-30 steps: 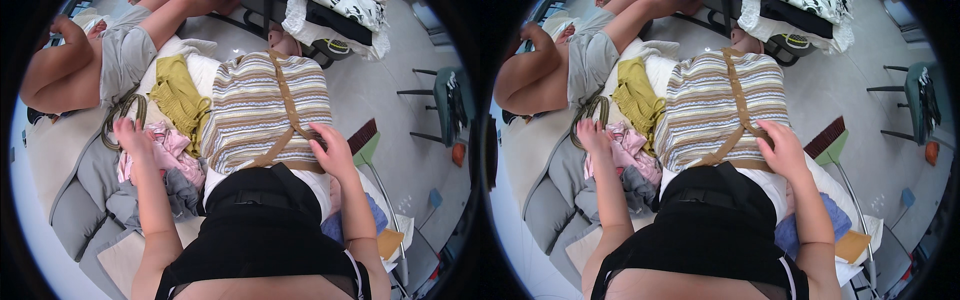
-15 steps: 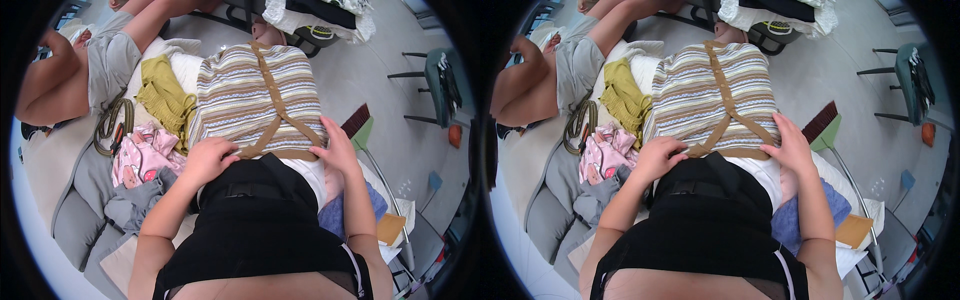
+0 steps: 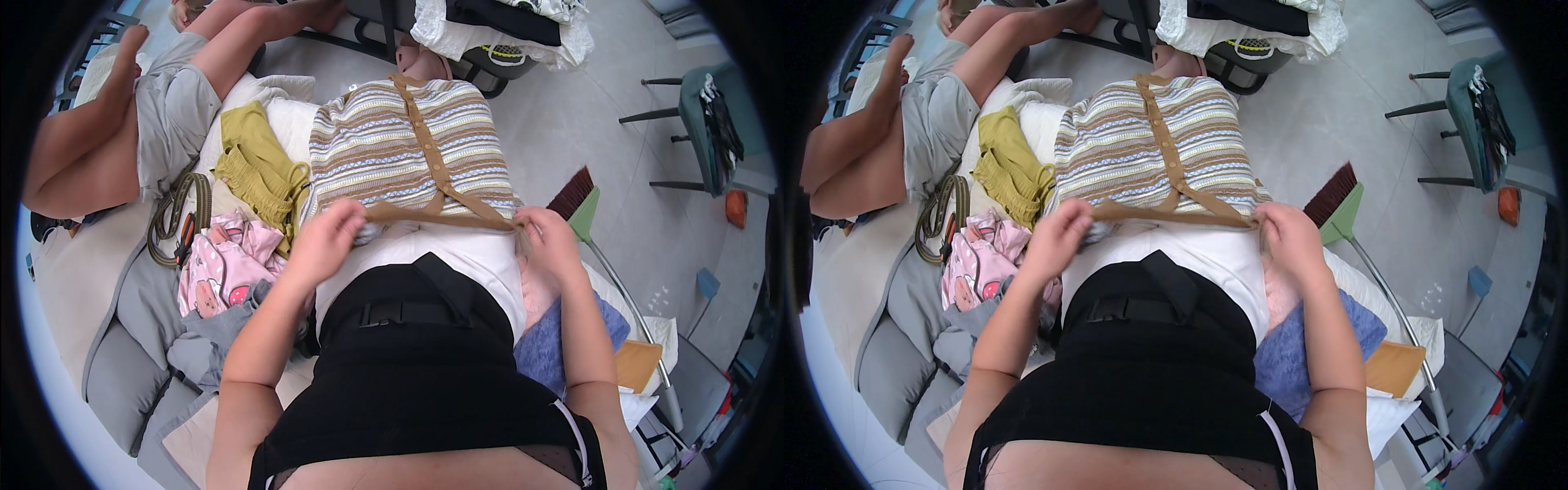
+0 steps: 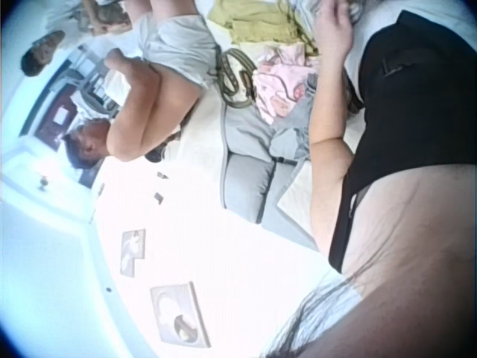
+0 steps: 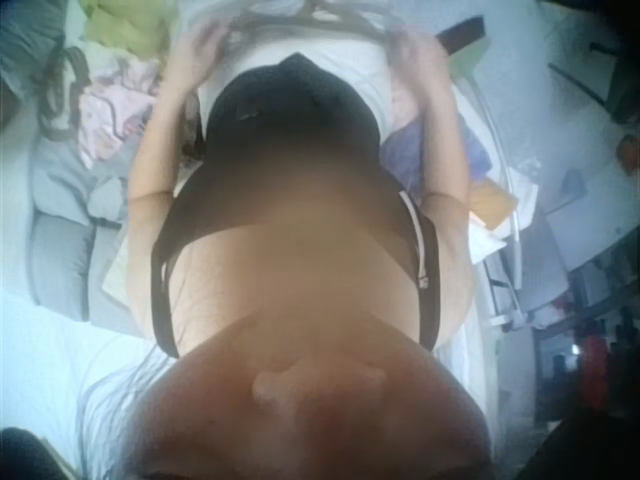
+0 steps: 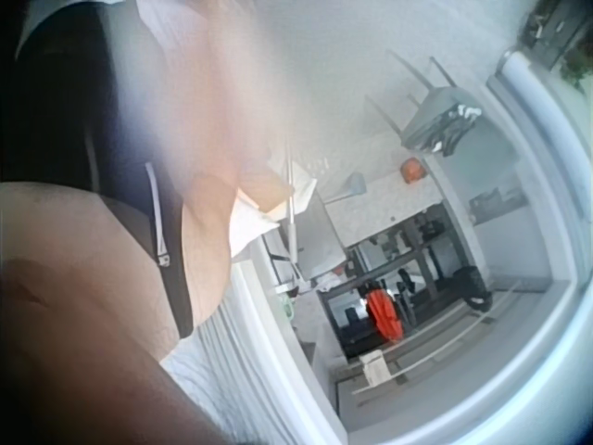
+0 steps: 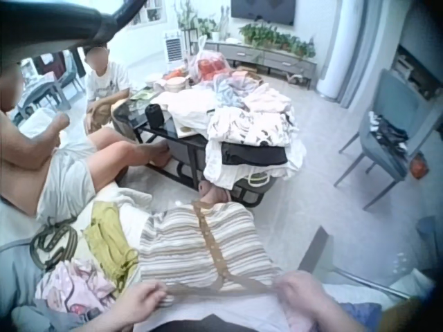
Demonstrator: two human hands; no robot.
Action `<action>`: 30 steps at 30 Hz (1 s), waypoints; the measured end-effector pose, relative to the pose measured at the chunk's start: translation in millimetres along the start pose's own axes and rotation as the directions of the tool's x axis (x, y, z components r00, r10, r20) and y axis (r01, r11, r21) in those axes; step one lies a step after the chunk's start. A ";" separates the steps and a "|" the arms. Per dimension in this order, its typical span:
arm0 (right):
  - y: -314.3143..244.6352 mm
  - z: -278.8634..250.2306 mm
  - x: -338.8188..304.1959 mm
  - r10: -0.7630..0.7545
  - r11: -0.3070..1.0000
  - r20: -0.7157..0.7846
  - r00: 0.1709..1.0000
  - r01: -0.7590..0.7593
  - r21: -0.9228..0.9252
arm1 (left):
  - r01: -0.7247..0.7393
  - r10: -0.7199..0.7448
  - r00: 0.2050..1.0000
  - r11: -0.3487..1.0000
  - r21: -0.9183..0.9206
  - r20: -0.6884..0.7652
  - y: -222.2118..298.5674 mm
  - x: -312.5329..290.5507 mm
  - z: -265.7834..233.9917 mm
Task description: The person trims a loose thread from a striped cloth with scissors, folds the cloth, and then folds a patterned white jacket and a black garment by hand on their lap.
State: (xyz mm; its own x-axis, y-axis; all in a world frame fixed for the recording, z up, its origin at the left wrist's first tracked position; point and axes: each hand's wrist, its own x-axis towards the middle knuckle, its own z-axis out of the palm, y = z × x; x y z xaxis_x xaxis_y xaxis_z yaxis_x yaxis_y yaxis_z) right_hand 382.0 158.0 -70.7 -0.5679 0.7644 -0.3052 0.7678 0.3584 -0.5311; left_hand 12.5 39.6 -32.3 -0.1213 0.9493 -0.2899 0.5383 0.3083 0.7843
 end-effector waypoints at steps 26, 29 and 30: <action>-134.0 -330.3 129.8 -0.431 0.778 -0.516 0.740 0.016 -0.628 | 0.036 0.705 0.606 0.437 0.898 -0.368 201.9 96.7 -276.6; -111.3 -366.2 136.7 -0.413 0.776 -0.594 0.690 -0.074 -0.626 | -0.095 0.701 0.586 0.557 0.825 -0.405 225.6 82.0 -281.3; -102.4 -379.9 137.8 -0.459 0.787 -0.638 0.618 -0.051 -0.615 | -0.043 0.632 0.601 0.636 0.771 -0.488 238.4 75.3 -277.1</action>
State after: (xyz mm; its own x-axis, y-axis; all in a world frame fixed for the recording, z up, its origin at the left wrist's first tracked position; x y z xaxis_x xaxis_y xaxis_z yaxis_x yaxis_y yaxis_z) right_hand 337.8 430.3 241.9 -0.5142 0.6495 0.5601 0.8154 0.5728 0.0843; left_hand -99.4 201.5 284.9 -0.1399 0.7956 0.5895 0.9901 0.1085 0.0886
